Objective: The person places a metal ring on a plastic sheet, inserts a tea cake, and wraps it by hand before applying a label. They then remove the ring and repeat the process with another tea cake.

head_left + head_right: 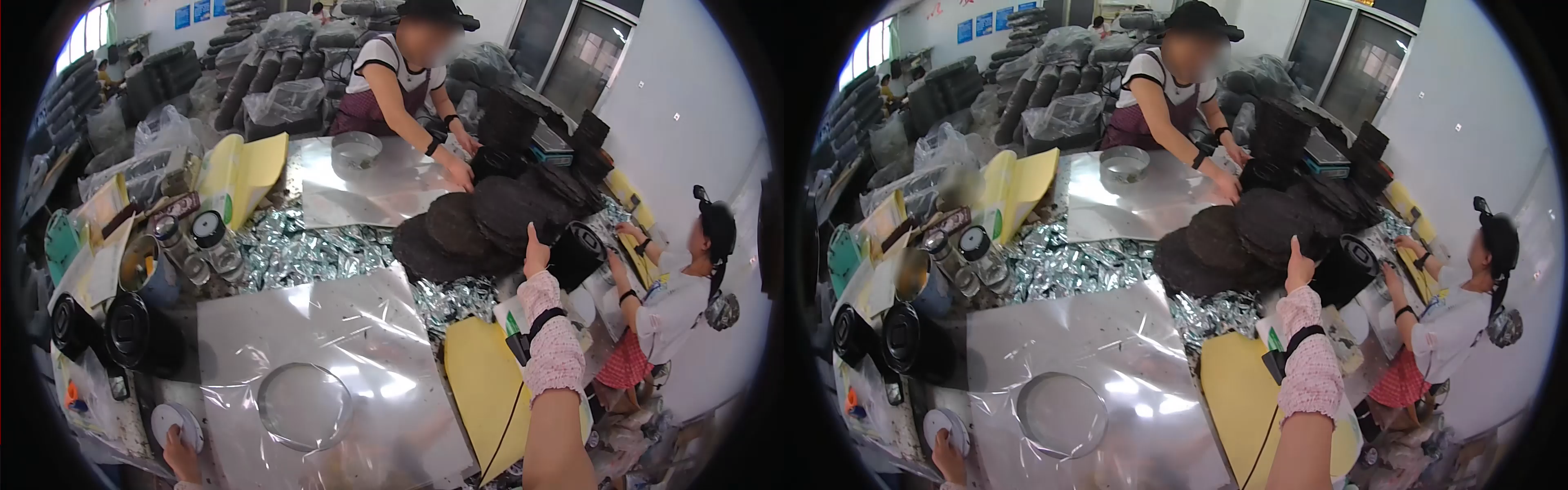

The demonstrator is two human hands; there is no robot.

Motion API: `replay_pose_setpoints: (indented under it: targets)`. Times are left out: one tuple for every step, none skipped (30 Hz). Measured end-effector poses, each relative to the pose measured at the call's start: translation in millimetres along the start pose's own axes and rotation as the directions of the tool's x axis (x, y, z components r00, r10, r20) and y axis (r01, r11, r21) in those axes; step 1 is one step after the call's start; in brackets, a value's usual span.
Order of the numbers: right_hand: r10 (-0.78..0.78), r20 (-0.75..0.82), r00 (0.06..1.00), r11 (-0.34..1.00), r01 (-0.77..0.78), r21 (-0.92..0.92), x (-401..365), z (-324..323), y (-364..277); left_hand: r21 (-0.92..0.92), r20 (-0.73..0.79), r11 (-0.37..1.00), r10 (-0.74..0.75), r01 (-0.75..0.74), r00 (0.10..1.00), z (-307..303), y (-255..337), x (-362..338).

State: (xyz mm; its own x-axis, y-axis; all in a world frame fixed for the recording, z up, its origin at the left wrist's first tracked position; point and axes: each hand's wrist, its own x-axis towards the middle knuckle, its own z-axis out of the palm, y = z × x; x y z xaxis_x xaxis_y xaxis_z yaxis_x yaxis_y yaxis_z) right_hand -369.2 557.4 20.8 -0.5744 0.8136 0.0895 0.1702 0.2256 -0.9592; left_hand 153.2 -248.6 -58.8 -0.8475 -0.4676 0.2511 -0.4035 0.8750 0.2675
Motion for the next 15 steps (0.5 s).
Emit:
replay_pose_setpoints:
  targets:
    - [-0.204, -0.047, 0.978, 0.974, 0.198, -0.106, 3.7, 13.4, 7.4, 0.001, 0.002, 1.000, -0.018, 0.018, 1.000, 3.7, -2.5, -0.3]
    - [-0.260, -0.105, 0.960, 0.964, 0.252, -0.078, 7.9, 22.2, 15.6, -0.035, -0.078, 0.999, 0.012, -0.015, 0.997, 10.1, -6.8, 0.2]
    - [-0.314, -0.165, 0.935, 0.949, 0.308, -0.064, 6.7, 25.3, 18.6, -0.043, -0.087, 0.999, -0.016, 0.012, 0.996, 8.8, -4.0, 4.9]
    - [-0.370, -0.222, 0.902, 0.929, 0.366, -0.063, 0.7, 23.0, 17.7, -0.055, -0.087, 0.997, -0.049, 0.044, 0.995, 6.1, 5.5, 8.2]
    - [-0.268, -0.143, 0.953, 0.945, 0.289, 0.156, -6.7, 18.0, 17.3, -0.070, -0.086, 0.994, -0.087, 0.081, 0.993, 3.8, 16.9, 10.1]
    - [-0.180, -0.039, 0.983, 0.914, 0.182, 0.361, -28.0, 10.4, 2.7, -0.057, -0.099, 0.981, -0.188, 0.183, 0.977, -1.2, 32.6, 14.8]
    - [-0.109, 0.084, 0.990, 0.841, 0.047, 0.538, -51.7, 4.7, -10.9, -0.038, -0.124, 0.989, -0.143, 0.140, 0.982, 0.3, 30.9, 14.6]
    - [-0.053, 0.184, 0.982, 0.850, -0.052, 0.524, -74.2, 2.9, -15.9, -0.013, -0.148, 0.995, -0.095, 0.094, 0.984, 3.4, 20.9, 16.0]
    - [-0.035, 0.255, 0.966, 0.902, -0.079, 0.423, -114.7, -1.0, -28.4, 0.015, -0.168, 0.999, -0.043, 0.046, 0.985, 4.8, 14.0, 16.6]
    - [-0.120, 0.385, 0.915, 0.868, -0.092, 0.489, -143.4, 0.7, -21.0, 0.001, -0.165, 0.999, -0.042, 0.042, 0.985, 4.3, 12.9, 16.6]
    - [-0.110, 0.495, 0.862, 0.937, -0.076, 0.341, -167.9, -2.1, -16.9, -0.007, -0.157, 0.999, -0.041, 0.040, 0.987, 2.7, 12.2, 16.7]
    - [-0.140, 0.575, 0.806, 0.958, -0.037, 0.284, -191.2, 0.1, -13.2, -0.012, -0.151, 0.999, -0.042, 0.041, 0.988, -0.1, 12.0, 16.4]
    - [-0.304, 0.593, 0.745, 0.914, 0.052, 0.403, -199.7, 16.6, 14.8, -0.024, -0.132, 0.999, -0.034, 0.031, 0.991, -4.9, 15.9, 16.8]
    - [-0.382, 0.540, 0.750, 0.922, 0.269, 0.279, -212.0, 16.4, 17.6, -0.034, -0.112, 0.999, -0.027, 0.023, 0.993, -10.3, 20.9, 17.3]
    - [-0.467, 0.501, 0.729, 0.874, 0.468, 0.134, -223.3, 17.7, 15.4, -0.143, -0.091, 0.989, -0.061, 0.047, 0.994, -12.6, 23.4, 17.3]
